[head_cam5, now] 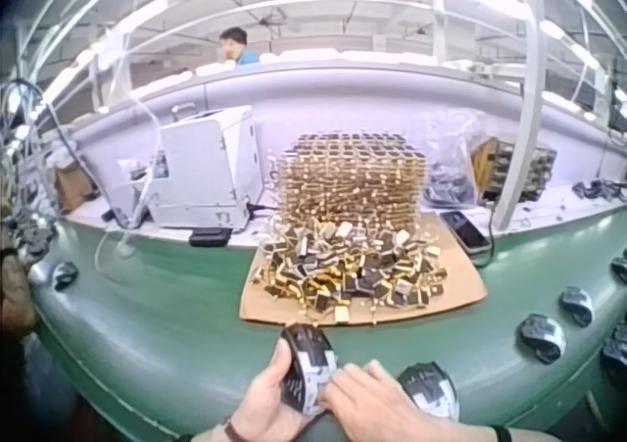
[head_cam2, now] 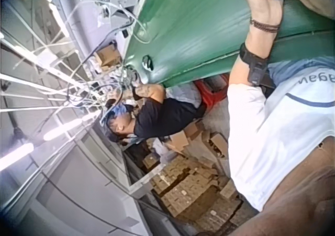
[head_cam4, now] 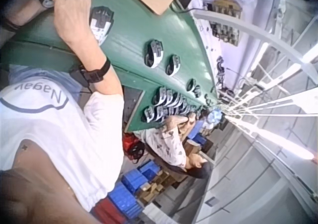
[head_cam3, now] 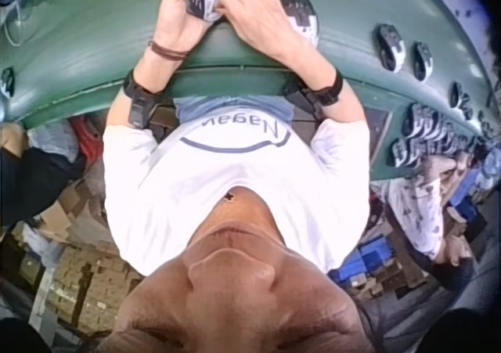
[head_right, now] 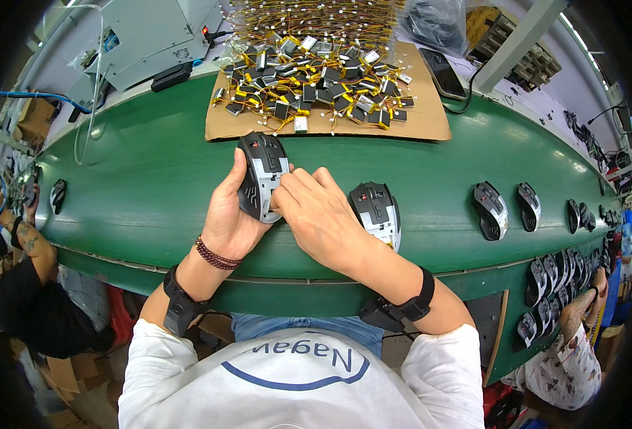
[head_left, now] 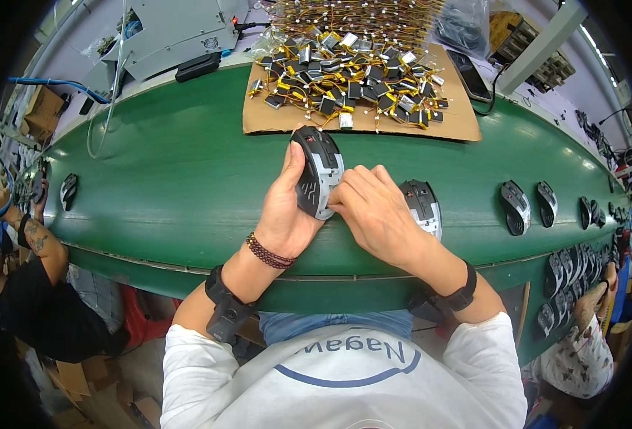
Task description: Installing small battery or component modules into the bottom of computer mouse shells at an assembly line station.
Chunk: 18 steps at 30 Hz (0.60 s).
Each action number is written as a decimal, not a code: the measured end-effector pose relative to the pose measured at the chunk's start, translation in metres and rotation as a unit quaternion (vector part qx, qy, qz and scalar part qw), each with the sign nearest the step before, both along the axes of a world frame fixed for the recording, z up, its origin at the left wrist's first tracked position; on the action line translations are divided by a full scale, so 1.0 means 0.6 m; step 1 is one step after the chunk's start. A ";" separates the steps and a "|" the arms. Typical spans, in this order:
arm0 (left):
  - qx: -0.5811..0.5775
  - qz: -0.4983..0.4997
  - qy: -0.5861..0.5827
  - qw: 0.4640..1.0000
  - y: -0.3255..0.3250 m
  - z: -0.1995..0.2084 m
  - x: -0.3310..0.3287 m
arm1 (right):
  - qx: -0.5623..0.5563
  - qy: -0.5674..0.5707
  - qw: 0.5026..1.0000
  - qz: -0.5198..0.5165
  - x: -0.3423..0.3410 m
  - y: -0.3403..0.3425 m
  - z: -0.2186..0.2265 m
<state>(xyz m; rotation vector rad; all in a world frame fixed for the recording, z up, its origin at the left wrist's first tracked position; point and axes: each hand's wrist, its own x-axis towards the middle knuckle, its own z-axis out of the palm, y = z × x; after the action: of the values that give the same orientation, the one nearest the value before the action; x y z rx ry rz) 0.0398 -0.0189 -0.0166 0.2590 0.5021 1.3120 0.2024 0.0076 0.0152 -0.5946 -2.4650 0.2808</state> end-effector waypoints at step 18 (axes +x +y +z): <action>0.086 0.040 -0.065 0.993 0.005 0.040 -0.026 | -0.562 0.075 0.820 -0.075 0.026 0.027 0.030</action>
<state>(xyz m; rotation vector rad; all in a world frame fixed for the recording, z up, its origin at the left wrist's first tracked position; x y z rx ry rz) 0.0241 -0.0160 0.0074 0.2961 0.2921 1.4419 0.2183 0.0237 0.0334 -1.1453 -1.8552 1.6893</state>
